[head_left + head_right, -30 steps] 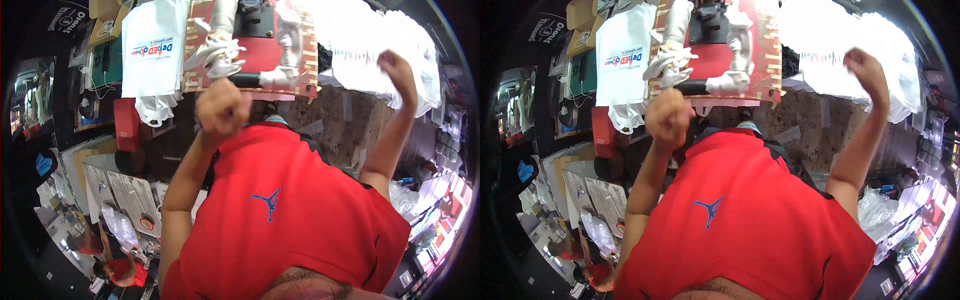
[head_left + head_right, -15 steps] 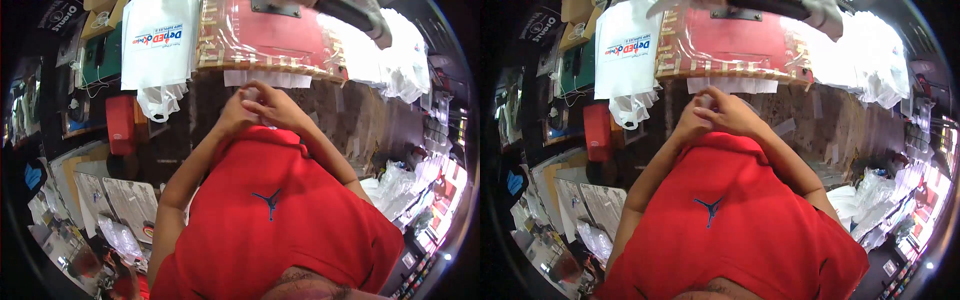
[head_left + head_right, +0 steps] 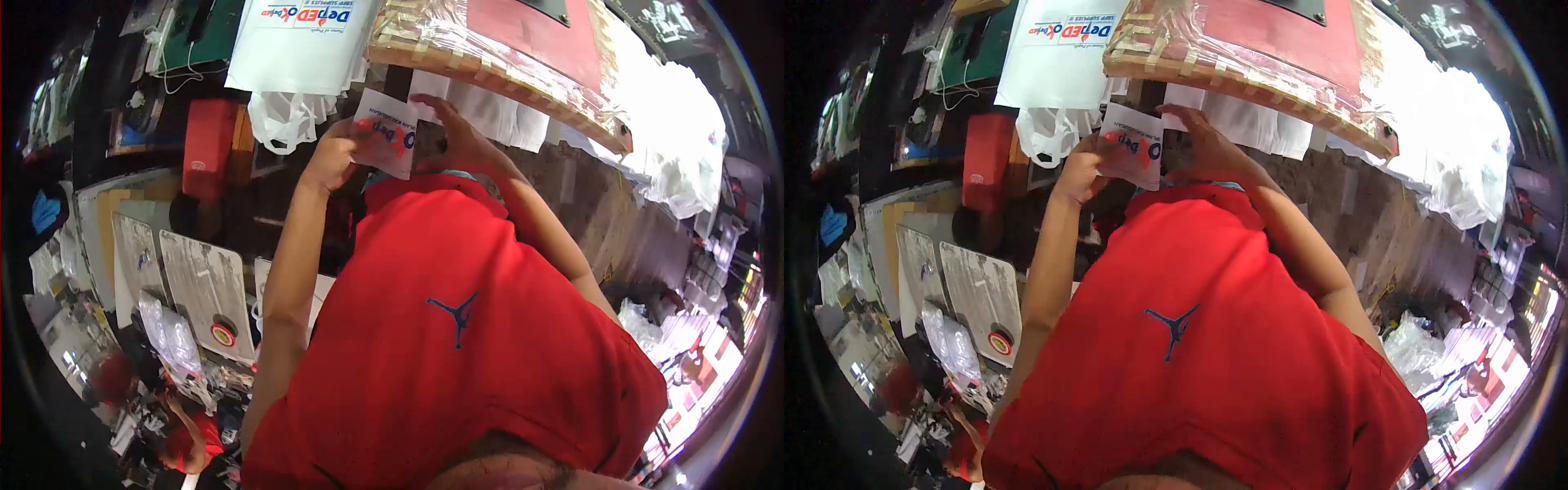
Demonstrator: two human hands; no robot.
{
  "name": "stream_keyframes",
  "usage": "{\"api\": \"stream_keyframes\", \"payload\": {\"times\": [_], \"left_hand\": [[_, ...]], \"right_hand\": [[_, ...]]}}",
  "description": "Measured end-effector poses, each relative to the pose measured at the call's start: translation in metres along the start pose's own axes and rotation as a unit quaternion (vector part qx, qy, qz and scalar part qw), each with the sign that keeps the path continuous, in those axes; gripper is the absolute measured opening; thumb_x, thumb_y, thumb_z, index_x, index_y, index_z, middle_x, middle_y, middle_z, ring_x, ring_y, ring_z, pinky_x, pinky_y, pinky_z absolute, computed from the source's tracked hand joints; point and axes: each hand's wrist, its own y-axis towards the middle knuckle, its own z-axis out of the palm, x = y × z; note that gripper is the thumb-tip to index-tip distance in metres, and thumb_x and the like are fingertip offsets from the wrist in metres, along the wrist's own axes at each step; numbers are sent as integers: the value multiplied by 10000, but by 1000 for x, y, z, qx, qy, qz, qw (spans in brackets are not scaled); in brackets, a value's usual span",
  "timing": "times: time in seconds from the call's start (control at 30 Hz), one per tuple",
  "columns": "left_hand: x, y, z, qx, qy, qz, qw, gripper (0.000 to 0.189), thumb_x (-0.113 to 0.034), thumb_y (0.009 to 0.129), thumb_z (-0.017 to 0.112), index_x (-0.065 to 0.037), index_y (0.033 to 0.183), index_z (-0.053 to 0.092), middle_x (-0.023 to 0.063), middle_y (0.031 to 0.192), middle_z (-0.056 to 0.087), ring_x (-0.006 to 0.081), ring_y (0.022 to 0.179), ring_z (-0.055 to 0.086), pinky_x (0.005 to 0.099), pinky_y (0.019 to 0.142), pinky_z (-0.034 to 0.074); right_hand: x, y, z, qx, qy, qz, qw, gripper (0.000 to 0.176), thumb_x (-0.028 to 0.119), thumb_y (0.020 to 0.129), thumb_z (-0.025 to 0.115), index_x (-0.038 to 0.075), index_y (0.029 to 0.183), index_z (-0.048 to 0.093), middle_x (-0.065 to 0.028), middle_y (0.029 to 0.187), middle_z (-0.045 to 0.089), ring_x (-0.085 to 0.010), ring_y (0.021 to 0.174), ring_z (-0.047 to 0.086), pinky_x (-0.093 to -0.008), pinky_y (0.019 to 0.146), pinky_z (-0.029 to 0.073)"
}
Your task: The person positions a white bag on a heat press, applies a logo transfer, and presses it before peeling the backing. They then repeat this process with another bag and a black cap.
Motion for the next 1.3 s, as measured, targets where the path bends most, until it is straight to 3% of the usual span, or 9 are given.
{"api": "stream_keyframes", "payload": {"times": [0.13,0.27,0.5,0.67,0.83,0.97,1.03,1.1,1.3], "left_hand": [[-3,16,-23,168,-51,23,984,246,11,906,565,14,1147,617,52,1024,679,132,893,660,273,792,540],[-2,23,-5,-113,-68,101,986,166,-3,917,598,-26,1078,629,-3,956,645,83,769,575,225,696,465],[39,86,20,-144,322,230,907,181,-164,953,666,-10,1049,671,-15,882,631,72,766,565,221,681,428],[-2,77,114,-10,-5,71,997,293,-268,970,622,-6,1095,665,33,954,682,140,876,644,292,778,507],[12,89,158,190,174,128,958,351,-297,965,624,17,1121,650,98,1026,696,225,981,680,382,894,540],[1,94,146,213,-50,64,974,362,-304,965,624,18,1129,646,105,1042,693,252,1005,679,393,891,541],[22,114,110,174,149,275,934,367,-289,951,634,33,1129,640,138,1044,700,239,972,684,389,835,534],[37,153,82,-11,201,106,974,348,-269,938,636,48,1077,667,165,1049,707,226,957,691,383,805,544],[16,172,91,-144,383,102,907,257,-237,923,647,-6,986,740,146,1114,706,220,1001,688,409,750,562]], "right_hand": [[-26,15,-17,92,-56,-25,994,523,248,683,870,35,1112,659,-143,1129,660,-352,1104,610,-432,962,494],[-35,-3,-56,121,-93,151,977,355,216,750,819,15,1014,693,-99,860,697,-222,822,692,-362,800,553],[-85,-34,-110,-9,141,177,974,262,181,845,760,43,1062,707,-85,907,712,-151,852,683,-326,774,548],[-98,-39,-110,-55,28,189,980,510,208,806,820,79,1258,622,-86,1083,691,-198,906,690,-350,810,561],[-96,-52,-109,-42,145,49,987,785,91,689,891,55,1389,537,-78,1253,629,-162,1154,574,-364,971,506],[-102,-63,-146,0,220,99,970,282,16,786,771,52,1003,594,-90,1301,622,-185,1193,567,-373,1026,454],[-85,-63,-154,-5,277,88,957,171,-10,821,719,73,861,576,-101,1296,629,-187,1189,576,-382,1038,442],[-86,-58,-162,-18,204,130,970,126,44,834,732,49,911,632,-98,1238,658,-188,1157,597,-352,1009,448],[-134,-30,-181,-216,-103,220,946,412,279,831,782,-6,1104,661,-111,1009,741,-195,925,702,-307,819,533]]}}
